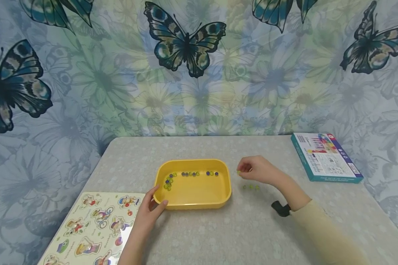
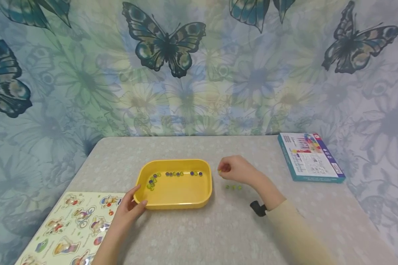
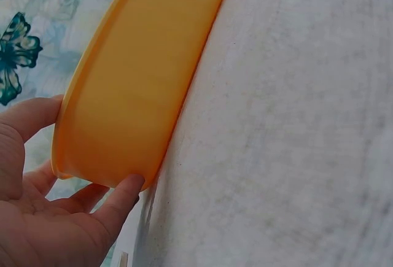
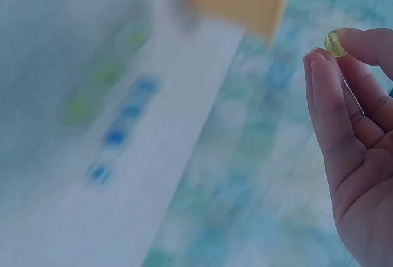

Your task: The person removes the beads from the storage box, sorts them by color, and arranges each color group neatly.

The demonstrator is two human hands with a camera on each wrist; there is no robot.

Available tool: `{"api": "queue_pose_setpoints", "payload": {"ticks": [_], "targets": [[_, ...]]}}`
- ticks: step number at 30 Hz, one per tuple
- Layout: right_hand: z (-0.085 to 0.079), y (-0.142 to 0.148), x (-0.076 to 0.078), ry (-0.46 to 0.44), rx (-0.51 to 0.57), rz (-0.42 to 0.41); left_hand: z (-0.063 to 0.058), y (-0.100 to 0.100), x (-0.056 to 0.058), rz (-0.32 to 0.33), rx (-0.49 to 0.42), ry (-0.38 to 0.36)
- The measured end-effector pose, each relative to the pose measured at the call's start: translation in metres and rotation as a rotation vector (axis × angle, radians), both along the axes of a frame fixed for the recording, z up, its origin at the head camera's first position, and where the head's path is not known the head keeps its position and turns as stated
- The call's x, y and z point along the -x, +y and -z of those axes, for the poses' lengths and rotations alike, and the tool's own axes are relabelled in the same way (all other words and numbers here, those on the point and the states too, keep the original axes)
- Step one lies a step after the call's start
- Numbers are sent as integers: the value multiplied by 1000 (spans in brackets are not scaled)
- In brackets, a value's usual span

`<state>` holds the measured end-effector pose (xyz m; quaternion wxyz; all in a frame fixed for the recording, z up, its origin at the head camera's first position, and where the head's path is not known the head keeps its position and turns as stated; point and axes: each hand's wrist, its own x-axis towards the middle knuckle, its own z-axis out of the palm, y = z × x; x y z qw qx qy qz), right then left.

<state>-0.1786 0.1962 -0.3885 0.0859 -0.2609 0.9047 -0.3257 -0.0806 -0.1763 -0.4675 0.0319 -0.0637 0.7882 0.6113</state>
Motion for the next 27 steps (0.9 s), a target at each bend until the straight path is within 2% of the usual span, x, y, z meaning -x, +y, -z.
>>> {"api": "queue_pose_setpoints", "payload": {"ticks": [5,10,16,27], "targets": [[22,48,-3,-31,-63,79,0,0,0,-7,1,-5],[45,71,-4,-85,-131,108,-1,1,0,-12,-3,-22],[58,70,-4,-117,-210,176,-1,1,1,-4,-10,-21],[57,61,-7,-101,-255,173,1,1,1,-12,-9,-31]]}}
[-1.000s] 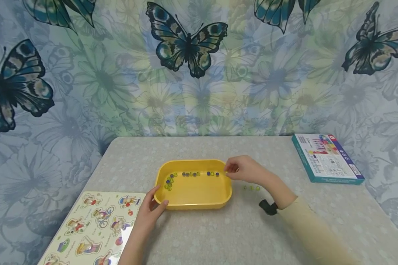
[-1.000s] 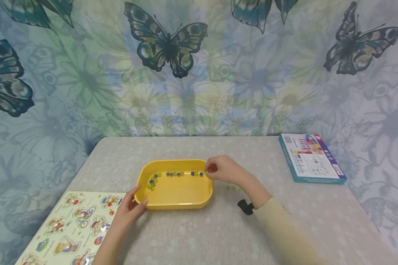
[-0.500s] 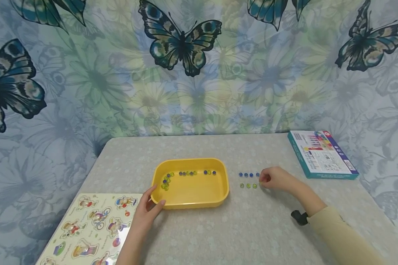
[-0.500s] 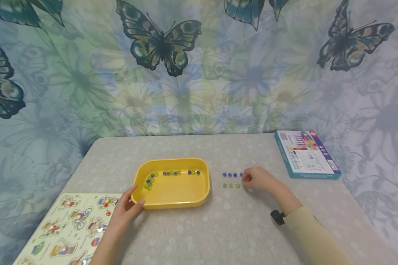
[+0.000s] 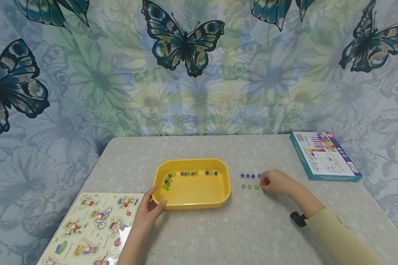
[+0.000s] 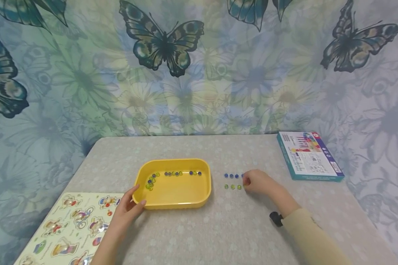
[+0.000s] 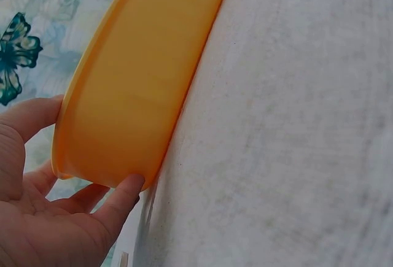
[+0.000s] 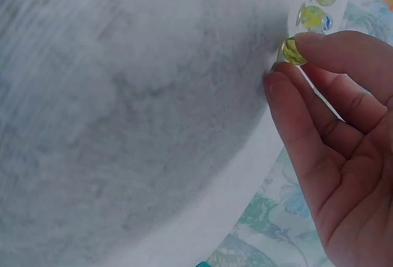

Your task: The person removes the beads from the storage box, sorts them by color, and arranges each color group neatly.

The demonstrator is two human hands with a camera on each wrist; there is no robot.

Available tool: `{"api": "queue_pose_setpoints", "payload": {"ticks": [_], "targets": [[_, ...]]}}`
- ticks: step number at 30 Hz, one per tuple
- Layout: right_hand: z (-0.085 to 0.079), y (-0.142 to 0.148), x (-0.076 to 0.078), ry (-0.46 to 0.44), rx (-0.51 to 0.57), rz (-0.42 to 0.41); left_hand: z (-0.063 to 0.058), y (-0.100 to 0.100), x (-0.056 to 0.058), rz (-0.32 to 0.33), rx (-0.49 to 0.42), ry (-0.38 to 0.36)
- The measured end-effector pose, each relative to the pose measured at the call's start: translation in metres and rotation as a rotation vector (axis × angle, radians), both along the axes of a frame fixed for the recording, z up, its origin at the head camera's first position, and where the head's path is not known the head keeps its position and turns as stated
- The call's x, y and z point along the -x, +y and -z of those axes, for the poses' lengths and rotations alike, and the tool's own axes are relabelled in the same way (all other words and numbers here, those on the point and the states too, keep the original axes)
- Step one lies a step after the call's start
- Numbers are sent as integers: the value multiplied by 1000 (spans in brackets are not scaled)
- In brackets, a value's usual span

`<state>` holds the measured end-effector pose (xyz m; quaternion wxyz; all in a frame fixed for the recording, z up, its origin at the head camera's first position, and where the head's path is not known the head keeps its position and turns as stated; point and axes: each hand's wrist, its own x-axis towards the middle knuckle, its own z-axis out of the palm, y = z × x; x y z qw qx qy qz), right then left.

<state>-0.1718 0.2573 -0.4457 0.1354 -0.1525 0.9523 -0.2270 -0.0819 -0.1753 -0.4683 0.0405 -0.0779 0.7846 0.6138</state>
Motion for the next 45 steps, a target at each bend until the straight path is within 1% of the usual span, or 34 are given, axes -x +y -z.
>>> {"api": "queue_pose_setpoints", "payload": {"ticks": [3,5,10,12,15,20,22,24,28,31,35,40,45], "targets": [[-2,2,-1,1,-8,1,-1,1,1,0,5,0],[-7,3,-1,14,7,12,-1,1,1,3,12,0],[-25,-1,2,124,88,23,-2,1,0,5,18,0],[-33,-10,4,147,115,3,-2,1,0,3,14,0],[-43,-32,5,132,165,-25,-2,1,0,2,14,-2],[-52,-78,6,129,267,-95,-1,1,0,0,17,-2],[-51,-98,8,119,286,-135,-2,1,-1,1,17,-1],[-48,-119,10,89,289,-172,-2,1,-1,5,19,-2],[-34,-161,12,48,265,-246,-2,0,-2,9,17,4],[-24,-189,11,9,250,-275,-2,-1,-2,11,9,11],[-15,-221,9,-39,240,-254,-3,-1,-3,14,16,13],[-7,-252,12,-25,241,-235,-2,-2,-3,16,12,9],[-1,-276,15,-48,252,-191,0,-3,-3,18,3,19]]}}
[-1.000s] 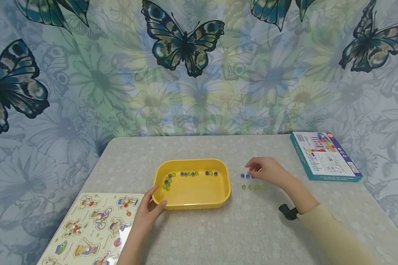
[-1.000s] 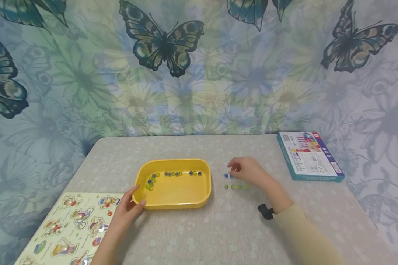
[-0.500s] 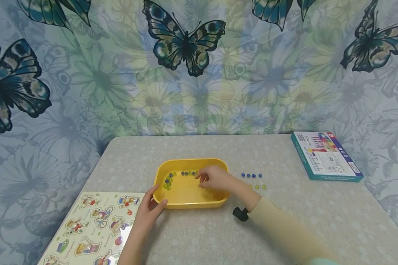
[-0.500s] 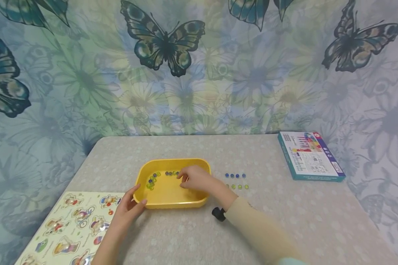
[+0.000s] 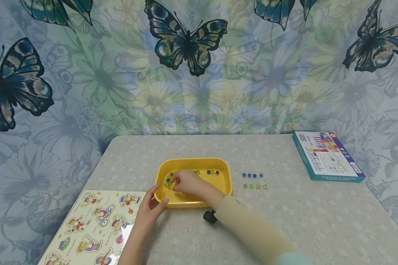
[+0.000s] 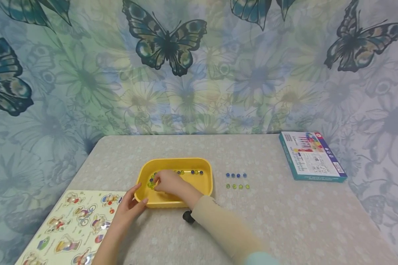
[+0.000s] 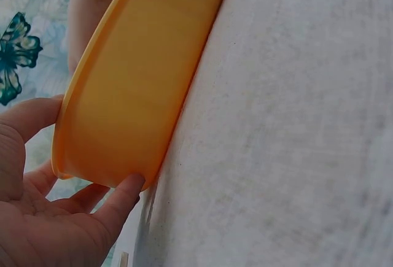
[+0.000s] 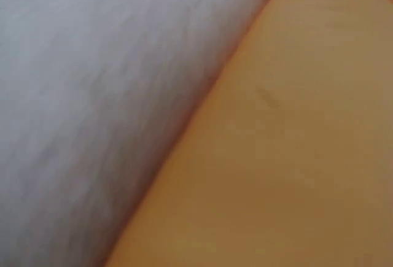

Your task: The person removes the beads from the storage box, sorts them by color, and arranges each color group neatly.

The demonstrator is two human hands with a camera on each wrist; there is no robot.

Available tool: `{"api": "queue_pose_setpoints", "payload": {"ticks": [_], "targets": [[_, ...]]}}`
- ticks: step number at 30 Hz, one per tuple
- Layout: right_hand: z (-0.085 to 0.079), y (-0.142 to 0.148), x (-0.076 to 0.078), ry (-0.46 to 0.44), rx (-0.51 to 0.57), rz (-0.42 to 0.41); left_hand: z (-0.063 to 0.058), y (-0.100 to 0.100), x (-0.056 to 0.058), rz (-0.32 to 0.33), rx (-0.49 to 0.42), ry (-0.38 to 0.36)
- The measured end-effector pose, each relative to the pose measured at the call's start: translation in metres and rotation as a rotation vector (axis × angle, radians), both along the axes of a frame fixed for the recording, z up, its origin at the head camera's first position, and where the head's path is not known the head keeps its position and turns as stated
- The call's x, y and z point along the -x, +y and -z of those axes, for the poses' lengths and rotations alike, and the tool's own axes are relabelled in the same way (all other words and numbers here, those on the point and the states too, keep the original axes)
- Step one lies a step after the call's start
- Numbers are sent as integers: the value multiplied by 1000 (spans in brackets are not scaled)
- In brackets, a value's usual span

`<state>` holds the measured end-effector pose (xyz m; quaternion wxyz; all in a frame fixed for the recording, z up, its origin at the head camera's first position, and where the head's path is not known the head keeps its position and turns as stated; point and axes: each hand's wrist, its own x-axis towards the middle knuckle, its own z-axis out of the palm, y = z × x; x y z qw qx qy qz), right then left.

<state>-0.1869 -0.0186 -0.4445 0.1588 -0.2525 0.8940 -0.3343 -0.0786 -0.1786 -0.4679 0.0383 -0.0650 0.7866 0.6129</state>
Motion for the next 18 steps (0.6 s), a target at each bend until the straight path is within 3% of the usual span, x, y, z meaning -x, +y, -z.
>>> {"api": "queue_pose_setpoints", "payload": {"ticks": [11,18], "targets": [[3,-26,0,121,-197,29,2,0,2,3,-15,21],[4,-29,-2,93,-262,39,1,1,2,-1,-8,17]]}}
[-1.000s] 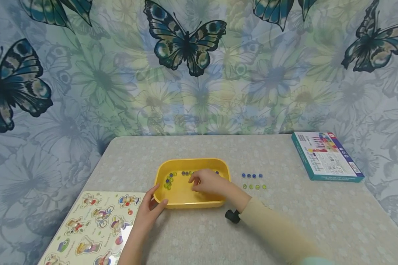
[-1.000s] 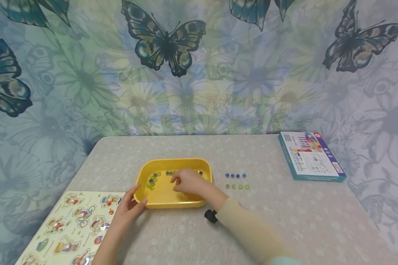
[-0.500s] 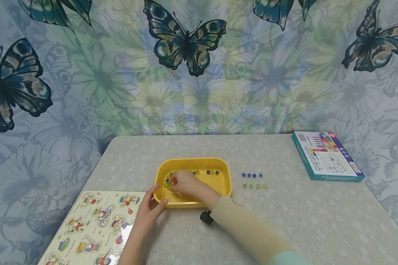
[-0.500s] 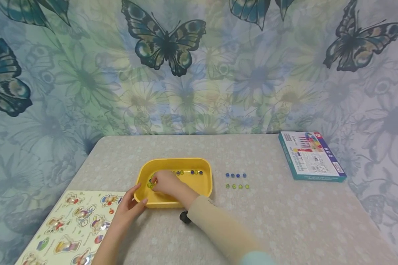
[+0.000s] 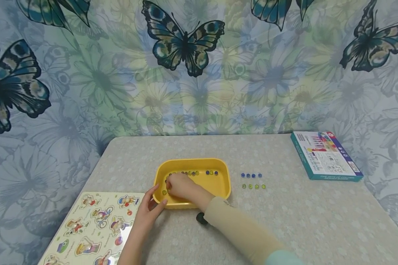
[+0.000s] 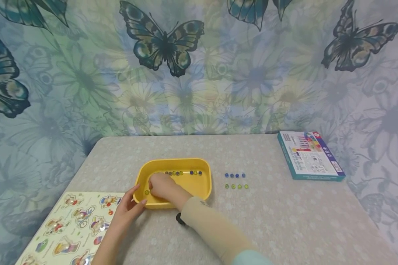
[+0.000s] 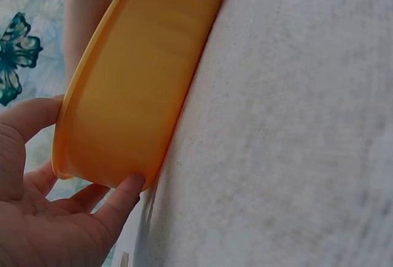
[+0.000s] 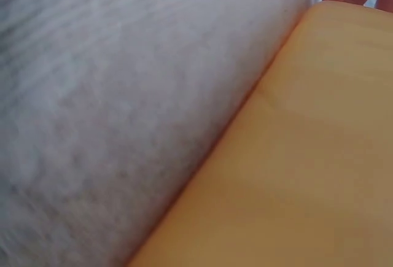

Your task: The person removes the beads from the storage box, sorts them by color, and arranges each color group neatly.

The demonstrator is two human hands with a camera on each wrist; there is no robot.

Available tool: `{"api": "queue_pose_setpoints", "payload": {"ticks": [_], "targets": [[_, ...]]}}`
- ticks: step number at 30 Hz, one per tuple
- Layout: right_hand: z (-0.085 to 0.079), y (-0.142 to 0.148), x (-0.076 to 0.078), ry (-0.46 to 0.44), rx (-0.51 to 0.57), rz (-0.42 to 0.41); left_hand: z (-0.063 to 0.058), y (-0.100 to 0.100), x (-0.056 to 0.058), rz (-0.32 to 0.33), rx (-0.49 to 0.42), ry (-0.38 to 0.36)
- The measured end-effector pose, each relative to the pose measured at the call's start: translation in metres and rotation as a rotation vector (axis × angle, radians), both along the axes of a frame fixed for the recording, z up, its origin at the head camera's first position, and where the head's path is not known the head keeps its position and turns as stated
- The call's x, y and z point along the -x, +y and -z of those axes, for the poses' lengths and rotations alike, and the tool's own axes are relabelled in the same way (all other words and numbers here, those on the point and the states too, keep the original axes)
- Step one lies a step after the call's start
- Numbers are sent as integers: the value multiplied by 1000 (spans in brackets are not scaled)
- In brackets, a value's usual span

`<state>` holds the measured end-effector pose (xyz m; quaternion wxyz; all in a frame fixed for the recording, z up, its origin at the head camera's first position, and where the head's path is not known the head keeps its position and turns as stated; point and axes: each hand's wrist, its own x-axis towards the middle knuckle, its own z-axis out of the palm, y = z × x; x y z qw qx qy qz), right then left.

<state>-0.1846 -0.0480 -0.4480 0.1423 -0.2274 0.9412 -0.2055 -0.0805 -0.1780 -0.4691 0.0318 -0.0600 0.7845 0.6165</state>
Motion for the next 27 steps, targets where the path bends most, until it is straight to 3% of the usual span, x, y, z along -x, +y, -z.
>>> {"api": "queue_pose_setpoints", "payload": {"ticks": [8,19,27], "targets": [[-8,22,0,-33,115,-78,-1,1,-1,-1,1,-12],[-52,92,5,-19,264,-151,-4,3,-2,-4,14,-36],[-74,159,1,46,268,-69,-5,2,0,-9,7,-42]]}}
